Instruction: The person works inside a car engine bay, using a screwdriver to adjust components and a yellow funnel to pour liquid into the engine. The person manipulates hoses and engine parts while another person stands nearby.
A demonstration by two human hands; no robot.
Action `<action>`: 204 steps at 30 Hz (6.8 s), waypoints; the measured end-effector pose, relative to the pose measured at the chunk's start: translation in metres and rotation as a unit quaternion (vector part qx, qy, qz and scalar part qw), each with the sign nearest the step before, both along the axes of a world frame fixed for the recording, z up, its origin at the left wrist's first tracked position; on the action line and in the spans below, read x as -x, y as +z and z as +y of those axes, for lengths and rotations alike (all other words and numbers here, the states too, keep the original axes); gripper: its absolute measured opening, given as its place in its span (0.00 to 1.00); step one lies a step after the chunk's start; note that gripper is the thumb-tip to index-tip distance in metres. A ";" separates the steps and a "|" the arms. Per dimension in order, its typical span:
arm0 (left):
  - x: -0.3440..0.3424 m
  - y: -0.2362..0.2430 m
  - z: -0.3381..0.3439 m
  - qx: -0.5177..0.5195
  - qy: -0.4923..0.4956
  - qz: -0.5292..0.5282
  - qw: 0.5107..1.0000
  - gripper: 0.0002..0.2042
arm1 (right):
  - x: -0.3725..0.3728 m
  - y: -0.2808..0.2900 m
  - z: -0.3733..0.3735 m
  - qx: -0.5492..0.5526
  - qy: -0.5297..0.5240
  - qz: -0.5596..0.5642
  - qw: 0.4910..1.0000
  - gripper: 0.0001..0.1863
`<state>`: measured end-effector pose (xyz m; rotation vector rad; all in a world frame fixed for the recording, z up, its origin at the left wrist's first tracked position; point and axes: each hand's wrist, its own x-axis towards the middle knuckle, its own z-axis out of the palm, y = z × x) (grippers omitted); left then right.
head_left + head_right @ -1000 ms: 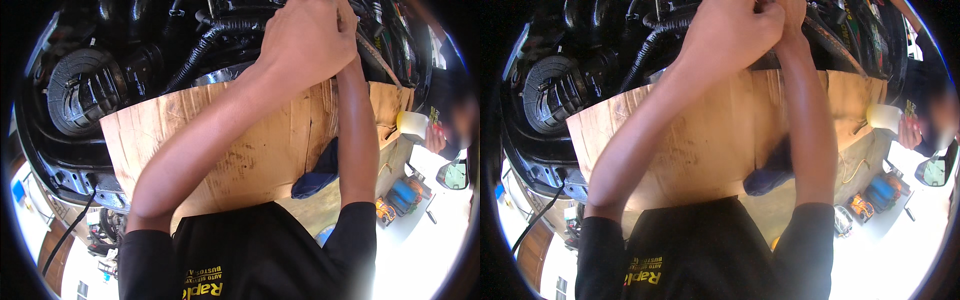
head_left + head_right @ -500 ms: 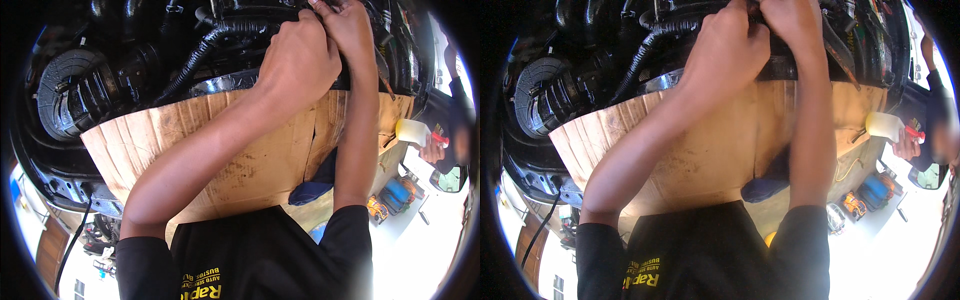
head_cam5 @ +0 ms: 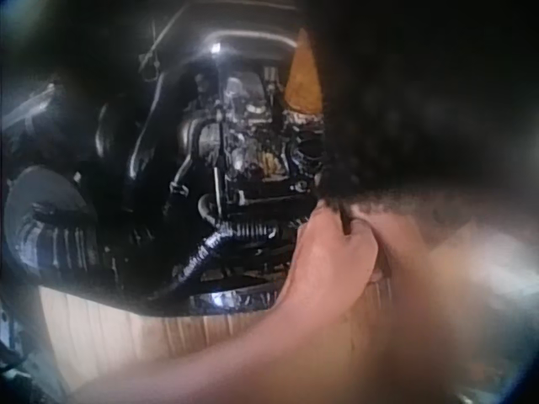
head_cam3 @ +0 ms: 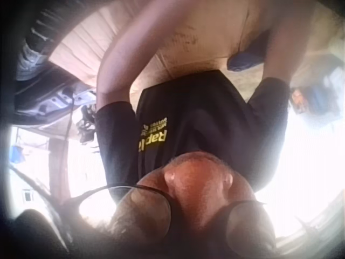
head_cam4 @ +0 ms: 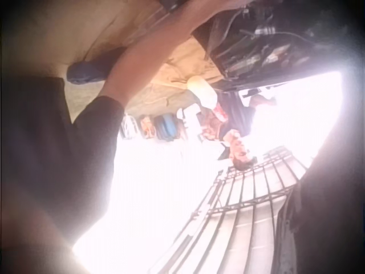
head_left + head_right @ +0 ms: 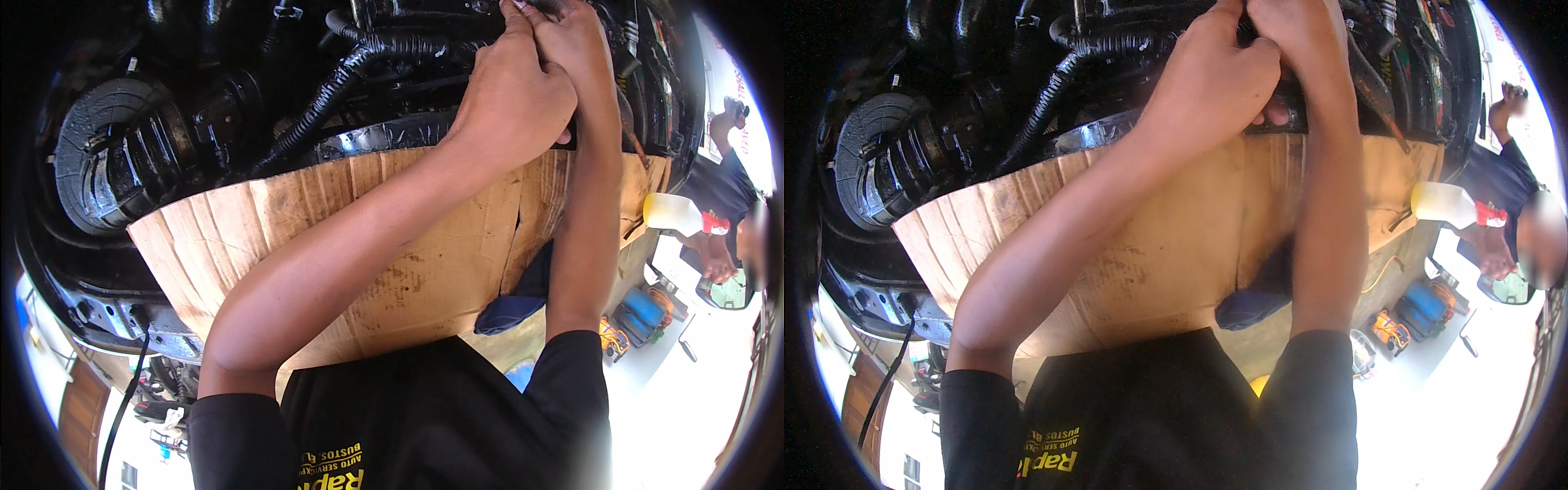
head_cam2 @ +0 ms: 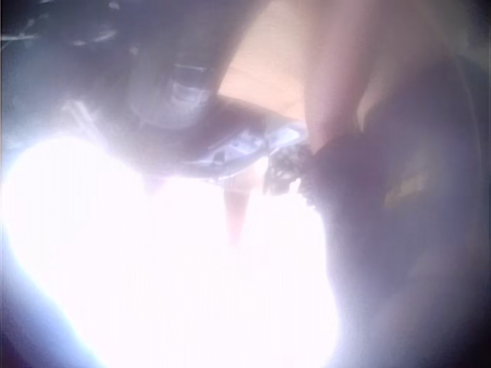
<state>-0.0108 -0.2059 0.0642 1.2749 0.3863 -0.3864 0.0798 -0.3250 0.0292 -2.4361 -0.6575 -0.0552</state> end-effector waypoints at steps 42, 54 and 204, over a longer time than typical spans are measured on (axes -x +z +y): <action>-0.059 -0.006 0.039 -0.615 0.060 -0.427 0.660 0.16 | 0.006 -0.002 -0.026 0.127 -0.039 -0.112 0.985 0.18; -0.112 -0.014 0.037 -0.740 -0.281 -0.312 0.525 0.23 | -0.001 0.014 -0.042 -0.024 -0.117 -0.105 0.987 0.17; -0.114 -0.004 0.003 -0.649 -0.045 -0.256 0.715 0.39 | 0.039 -0.178 -0.004 0.255 -0.046 -0.039 0.965 0.20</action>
